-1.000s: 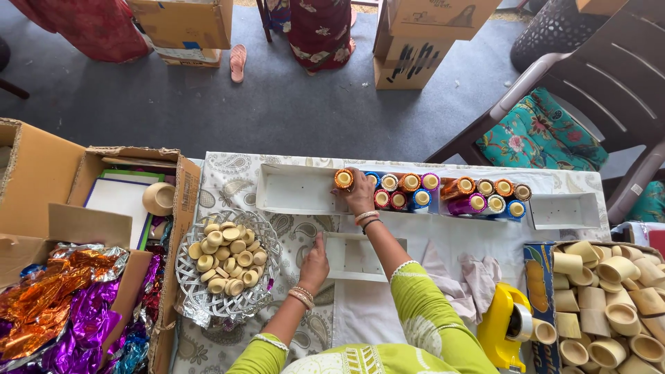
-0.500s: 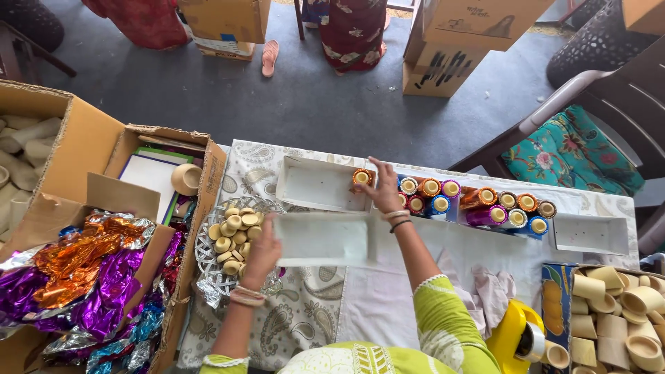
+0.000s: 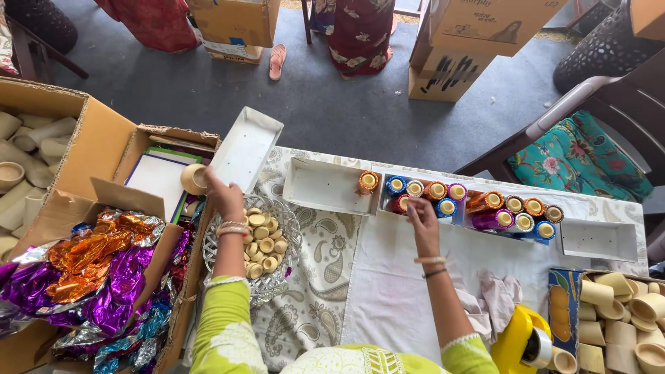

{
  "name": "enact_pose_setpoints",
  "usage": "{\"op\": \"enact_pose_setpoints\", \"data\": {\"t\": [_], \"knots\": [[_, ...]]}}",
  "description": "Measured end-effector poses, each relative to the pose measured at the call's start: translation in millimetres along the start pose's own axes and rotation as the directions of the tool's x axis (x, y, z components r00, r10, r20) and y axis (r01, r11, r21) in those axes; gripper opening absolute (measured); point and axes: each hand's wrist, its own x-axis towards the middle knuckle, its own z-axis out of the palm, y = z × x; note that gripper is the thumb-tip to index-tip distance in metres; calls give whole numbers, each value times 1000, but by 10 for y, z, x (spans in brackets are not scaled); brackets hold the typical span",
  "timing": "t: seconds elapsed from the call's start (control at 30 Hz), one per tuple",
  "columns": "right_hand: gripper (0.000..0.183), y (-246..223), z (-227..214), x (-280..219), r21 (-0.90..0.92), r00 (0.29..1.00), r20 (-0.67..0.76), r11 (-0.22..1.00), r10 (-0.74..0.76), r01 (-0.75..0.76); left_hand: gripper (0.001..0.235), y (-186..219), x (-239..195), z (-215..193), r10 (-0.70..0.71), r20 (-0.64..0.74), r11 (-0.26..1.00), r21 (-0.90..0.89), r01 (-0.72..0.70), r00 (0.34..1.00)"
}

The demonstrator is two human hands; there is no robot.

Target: The person wraps small wooden cups in shiny metallic foil, securing the ends with tape. They place the finished wrapped cups into a white tray and continue the process with different colored foils.

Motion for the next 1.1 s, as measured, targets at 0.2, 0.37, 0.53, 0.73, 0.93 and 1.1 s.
{"op": "enact_pose_setpoints", "data": {"t": [0.2, 0.37, 0.53, 0.73, 0.93, 1.1], "knots": [[30, 361, -222, -501, -27, 989, -37, 989, 141, -142, 43, -129, -4, 376, 73, -30, 990, 120, -69, 997], [30, 450, -370, -718, -75, 980, -62, 978, 188, -193, 25, -380, 49, 546, -172, 150, 952, 279, 125, 974], [29, 495, -474, -797, -96, 979, -73, 976, 189, -195, 40, 50, 49, 189, -307, 426, 722, 686, -84, 851], [29, 498, -497, -862, -88, 975, -76, 972, 210, -216, 68, -276, 141, 312, -274, 542, 598, 743, -300, 795], [28, 461, -535, -918, -104, 981, -51, 976, 189, -193, 73, -385, 238, 369, -375, 615, 650, 708, -277, 694], [29, 446, -598, -1075, -106, 972, -74, 967, 225, -232, 75, -5, 1, 67, -178, 748, 894, 394, -212, 639]]}}
